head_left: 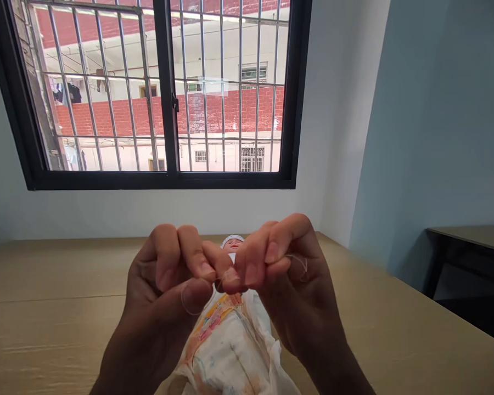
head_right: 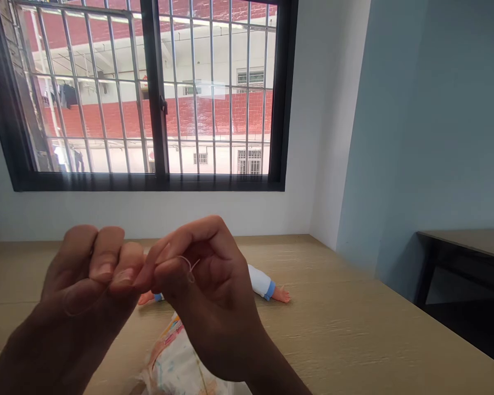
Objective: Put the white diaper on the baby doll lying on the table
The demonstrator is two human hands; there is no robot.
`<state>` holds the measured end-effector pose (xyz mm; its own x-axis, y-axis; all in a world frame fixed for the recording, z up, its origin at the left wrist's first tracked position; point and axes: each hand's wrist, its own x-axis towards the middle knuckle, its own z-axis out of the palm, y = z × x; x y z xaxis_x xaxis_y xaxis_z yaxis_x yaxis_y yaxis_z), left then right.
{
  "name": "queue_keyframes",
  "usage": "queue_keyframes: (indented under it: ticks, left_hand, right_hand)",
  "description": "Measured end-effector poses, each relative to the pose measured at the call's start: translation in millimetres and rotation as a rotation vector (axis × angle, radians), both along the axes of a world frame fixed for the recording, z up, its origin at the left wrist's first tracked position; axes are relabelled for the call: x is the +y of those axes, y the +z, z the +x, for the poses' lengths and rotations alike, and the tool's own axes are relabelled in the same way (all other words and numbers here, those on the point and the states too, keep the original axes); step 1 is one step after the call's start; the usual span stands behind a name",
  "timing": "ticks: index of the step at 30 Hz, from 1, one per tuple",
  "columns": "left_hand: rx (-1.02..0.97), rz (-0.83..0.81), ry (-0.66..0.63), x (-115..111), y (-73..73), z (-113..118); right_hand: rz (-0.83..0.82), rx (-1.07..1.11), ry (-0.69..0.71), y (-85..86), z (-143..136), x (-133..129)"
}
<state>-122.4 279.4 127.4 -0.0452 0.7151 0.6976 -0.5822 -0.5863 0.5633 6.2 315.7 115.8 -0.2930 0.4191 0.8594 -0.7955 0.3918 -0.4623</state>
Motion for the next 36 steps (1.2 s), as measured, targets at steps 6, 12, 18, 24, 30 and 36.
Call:
queue_keyframes:
  ticks: [6, 12, 18, 24, 30, 36]
  left_hand:
    - [0.023, -0.025, -0.004, -2, -0.8, -2]
    - [0.062, 0.017, 0.077, -5, -3.7, -5]
    - [0.119, -0.062, 0.222, -10, -4.8, -4]
    - [0.142, 0.009, 0.255, -10, -4.7, -3]
    - [0.119, -0.039, 0.277, -7, -2.6, -3]
    - [0.114, -0.052, 0.244, -14, -0.3, 1]
  right_hand:
    - [0.07, -0.038, -0.119, 0.2, 6, -3]
    - [0.219, -0.076, -0.271, 2.0, 10, -5]
    - [0.298, -0.161, -0.445, 1.1, 13, -8]
    - [0.338, -0.178, -0.452, -2.9, 15, -6]
    - [0.346, -0.233, -0.429, -6.0, 16, -7]
    - [0.29, -0.171, -0.38, -4.5, 14, -8]
